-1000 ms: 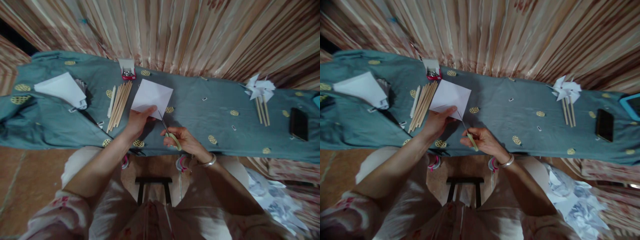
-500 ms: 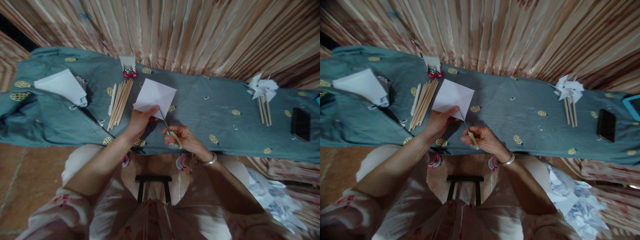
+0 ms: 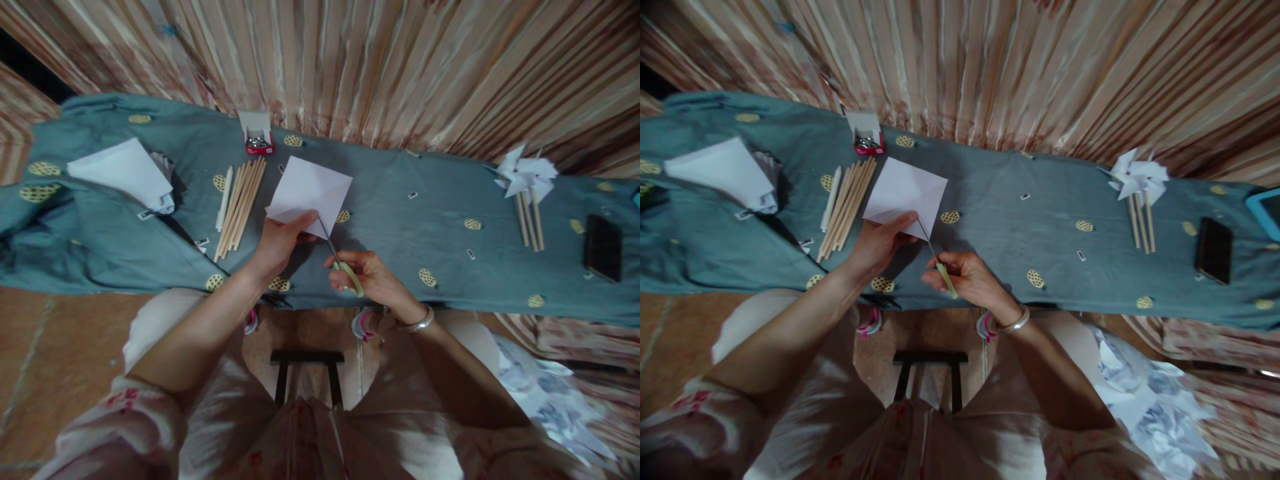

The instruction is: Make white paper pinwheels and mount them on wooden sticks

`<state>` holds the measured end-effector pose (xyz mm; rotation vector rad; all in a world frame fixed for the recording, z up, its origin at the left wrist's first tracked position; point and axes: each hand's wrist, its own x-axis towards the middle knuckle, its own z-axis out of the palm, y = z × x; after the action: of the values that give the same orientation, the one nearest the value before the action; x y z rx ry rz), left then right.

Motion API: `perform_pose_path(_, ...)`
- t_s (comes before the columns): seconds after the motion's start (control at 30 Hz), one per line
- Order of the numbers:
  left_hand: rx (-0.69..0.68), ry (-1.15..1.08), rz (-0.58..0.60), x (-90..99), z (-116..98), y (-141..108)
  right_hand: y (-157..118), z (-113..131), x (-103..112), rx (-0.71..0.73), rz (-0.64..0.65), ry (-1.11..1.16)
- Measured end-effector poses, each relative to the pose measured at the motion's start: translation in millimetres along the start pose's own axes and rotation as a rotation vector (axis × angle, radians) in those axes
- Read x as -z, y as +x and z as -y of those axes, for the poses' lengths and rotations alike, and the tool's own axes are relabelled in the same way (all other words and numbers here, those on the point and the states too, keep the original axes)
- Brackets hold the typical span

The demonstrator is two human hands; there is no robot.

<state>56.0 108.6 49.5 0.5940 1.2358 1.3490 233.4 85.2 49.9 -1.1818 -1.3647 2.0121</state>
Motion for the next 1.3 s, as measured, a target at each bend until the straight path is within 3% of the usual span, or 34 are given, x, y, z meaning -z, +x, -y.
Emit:
perform_pose_path(0.37, 0.006, -0.069, 0.048, 1.8, -2.6, -1.9, 1.4, -5.4, 1.7, 0.026, -0.004, 0.0)
perform_pose_path(1.3, -0.058, 0.063, 0.021, 1.7, 3.2, -0.7, 2.4, -3.0, 2.1, 0.018, -0.007, 0.006)
